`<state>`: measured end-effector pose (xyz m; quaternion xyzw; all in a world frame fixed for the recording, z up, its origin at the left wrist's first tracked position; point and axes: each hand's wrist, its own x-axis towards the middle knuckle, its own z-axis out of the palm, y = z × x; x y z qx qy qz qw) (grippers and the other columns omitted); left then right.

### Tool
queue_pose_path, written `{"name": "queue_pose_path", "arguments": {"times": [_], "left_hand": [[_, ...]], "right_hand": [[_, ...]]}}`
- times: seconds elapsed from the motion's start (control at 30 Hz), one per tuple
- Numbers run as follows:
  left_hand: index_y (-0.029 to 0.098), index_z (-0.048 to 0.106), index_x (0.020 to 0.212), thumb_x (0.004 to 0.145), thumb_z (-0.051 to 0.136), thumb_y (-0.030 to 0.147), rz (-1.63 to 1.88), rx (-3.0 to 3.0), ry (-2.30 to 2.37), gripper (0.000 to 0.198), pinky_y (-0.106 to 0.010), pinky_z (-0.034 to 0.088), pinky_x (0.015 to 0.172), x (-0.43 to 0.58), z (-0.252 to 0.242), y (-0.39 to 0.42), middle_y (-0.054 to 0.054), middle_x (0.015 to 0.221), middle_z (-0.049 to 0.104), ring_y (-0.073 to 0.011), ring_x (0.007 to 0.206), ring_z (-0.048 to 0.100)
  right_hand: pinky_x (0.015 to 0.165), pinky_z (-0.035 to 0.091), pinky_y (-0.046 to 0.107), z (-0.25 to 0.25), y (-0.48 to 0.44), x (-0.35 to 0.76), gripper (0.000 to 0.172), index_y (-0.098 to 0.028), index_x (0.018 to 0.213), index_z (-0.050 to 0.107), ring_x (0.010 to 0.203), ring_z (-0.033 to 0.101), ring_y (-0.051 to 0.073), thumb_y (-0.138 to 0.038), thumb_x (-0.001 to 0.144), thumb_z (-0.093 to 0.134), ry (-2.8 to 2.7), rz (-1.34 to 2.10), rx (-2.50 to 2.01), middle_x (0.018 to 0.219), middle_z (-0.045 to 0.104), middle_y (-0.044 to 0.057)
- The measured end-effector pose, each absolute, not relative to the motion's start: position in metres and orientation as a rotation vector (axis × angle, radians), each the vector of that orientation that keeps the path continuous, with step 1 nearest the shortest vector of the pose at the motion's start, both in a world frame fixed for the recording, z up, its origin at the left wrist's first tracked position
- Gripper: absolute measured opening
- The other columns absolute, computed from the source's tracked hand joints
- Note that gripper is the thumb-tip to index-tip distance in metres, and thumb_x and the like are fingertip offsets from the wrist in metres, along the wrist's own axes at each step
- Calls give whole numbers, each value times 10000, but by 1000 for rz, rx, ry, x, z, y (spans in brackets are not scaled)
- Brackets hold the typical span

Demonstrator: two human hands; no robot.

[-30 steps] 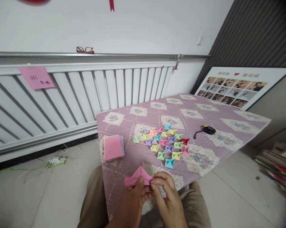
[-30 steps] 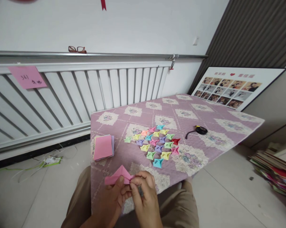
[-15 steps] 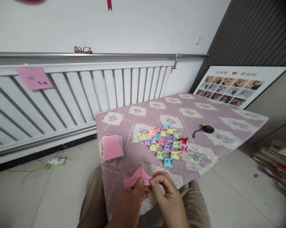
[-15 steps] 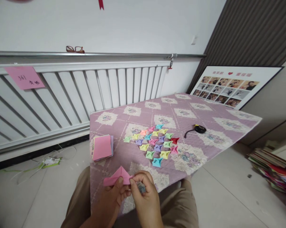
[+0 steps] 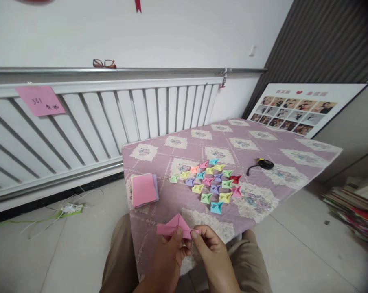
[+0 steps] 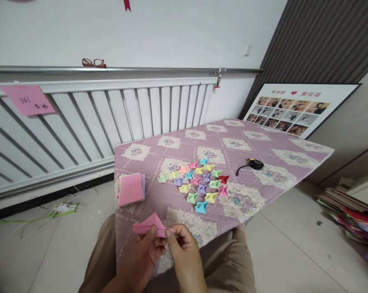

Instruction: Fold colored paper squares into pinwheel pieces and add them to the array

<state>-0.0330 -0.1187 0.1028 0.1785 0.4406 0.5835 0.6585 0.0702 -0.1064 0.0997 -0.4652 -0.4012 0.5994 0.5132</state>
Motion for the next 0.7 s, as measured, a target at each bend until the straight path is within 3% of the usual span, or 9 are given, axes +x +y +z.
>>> {"name": "queue_pose_path", "arguments": {"times": [0.17,0.43,0.7], "left_hand": [[194,621,613,637,776,369,1305,482,1018,235,-267,356,608,-32,96,-117,16,593,525,-137,598,444],[208,522,549,608,758,367,1345,442,1060,291,-257,319,567,-32,100,-112,49,529,438,-118,536,380],[207,517,575,650,722,390,1350,416,1116,285,-258,341,583,-31,97,-113,46,551,462,-122,558,411]], "right_hand": [[549,433,259,96,-105,66,379,-202,638,570,513,504,136,-541,716,722,-995,1466,-1070,547,562,-26],[634,429,244,88,-112,64,343,-187,667,626,634,548,152,-512,751,699,-1064,1406,-1095,630,615,-2],[548,407,243,89,-112,60,483,-196,579,580,562,491,145,-659,671,683,-1125,1295,-1236,568,568,-7]]}}
